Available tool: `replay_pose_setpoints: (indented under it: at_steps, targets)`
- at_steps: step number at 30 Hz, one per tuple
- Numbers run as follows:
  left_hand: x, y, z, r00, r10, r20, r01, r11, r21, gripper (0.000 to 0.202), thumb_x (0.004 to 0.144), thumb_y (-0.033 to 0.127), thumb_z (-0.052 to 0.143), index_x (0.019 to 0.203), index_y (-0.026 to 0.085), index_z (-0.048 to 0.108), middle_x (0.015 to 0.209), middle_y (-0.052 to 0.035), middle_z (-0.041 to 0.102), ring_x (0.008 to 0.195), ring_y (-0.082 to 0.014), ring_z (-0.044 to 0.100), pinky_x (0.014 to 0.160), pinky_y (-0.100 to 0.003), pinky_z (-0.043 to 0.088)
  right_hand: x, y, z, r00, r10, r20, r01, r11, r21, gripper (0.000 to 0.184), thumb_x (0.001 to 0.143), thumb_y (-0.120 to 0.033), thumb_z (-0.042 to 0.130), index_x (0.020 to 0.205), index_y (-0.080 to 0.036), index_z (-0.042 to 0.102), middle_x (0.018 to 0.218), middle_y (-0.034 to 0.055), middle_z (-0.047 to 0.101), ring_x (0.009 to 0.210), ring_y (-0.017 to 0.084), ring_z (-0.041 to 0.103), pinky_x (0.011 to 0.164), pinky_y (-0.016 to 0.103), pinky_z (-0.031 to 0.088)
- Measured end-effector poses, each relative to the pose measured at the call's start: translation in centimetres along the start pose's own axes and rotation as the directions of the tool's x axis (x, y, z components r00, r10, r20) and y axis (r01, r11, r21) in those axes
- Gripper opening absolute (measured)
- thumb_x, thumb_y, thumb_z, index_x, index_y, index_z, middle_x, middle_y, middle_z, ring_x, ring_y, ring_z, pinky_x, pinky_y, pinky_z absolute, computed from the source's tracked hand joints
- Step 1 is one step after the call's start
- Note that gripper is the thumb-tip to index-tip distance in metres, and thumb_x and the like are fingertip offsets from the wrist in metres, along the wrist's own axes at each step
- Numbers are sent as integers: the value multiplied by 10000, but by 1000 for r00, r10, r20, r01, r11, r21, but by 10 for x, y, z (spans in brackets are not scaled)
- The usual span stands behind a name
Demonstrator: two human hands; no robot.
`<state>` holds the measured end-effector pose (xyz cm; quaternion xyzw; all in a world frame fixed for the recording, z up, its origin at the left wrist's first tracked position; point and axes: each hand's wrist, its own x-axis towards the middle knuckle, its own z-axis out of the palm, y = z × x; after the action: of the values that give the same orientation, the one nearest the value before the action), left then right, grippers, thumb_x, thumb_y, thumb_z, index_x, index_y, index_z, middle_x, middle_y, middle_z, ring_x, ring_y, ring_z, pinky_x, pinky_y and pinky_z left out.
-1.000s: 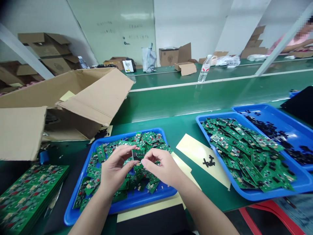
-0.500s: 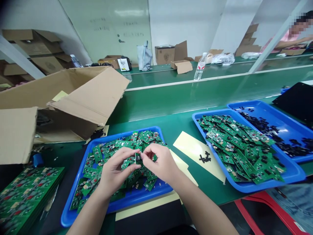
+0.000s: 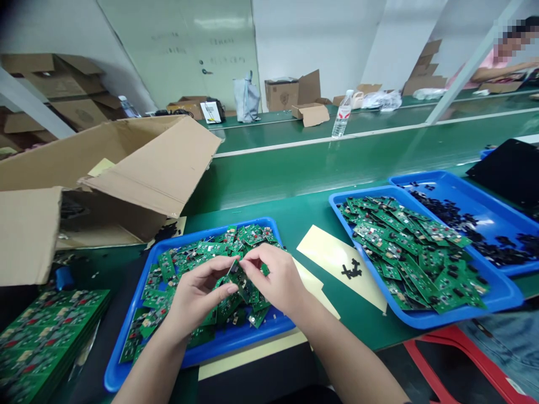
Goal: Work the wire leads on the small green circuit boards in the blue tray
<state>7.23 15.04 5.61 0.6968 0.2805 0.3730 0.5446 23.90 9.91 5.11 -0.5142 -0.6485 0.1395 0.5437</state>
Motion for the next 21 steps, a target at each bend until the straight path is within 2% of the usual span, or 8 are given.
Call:
replay_pose_setpoints:
  at_steps: [6,9,13,18,21]
  targets:
    - [1,-1,-2,990,-119,75,124,990,-63,307,700,239,749,1005,255,716,893,-25,697,822,-157,616,775,-258,514,-1,5,0,990,-134,-52,131,989,-62,122,892,-161,509,812,-187,597,720,44,630,668,166,606,617,287,486]
    - [3,2,-3,971,-203,124,214,973,-85,292,688,286,754,973,225,728,844,-32,695,768,-157,597,722,-259,507,-1,7,1,982,-179,-63,173,981,-83,123,896,-146,505,840,-191,605,733,47,630,692,170,613,618,292,502]
    - [6,11,-4,938,-287,195,306,949,-75,313,654,376,768,886,167,744,862,-61,703,779,-182,596,741,-293,494,-1,8,0,978,-209,-26,207,976,-62,131,896,-135,508,878,-187,627,779,56,627,709,164,613,612,289,511]
    - [5,14,-5,899,-330,289,372,923,-102,326,677,410,745,879,155,743,830,-61,712,733,-179,603,718,-303,487,-3,6,-2,987,-150,50,148,988,41,191,900,-133,483,945,-217,648,831,52,623,753,162,618,653,298,525]
    - [3,10,-4,894,-334,299,407,885,-228,333,672,382,759,925,168,734,901,-76,721,802,-202,640,788,-326,490,-4,5,-3,995,-84,55,78,991,106,248,892,-146,487,1080,-242,618,921,62,640,827,179,624,727,329,533]
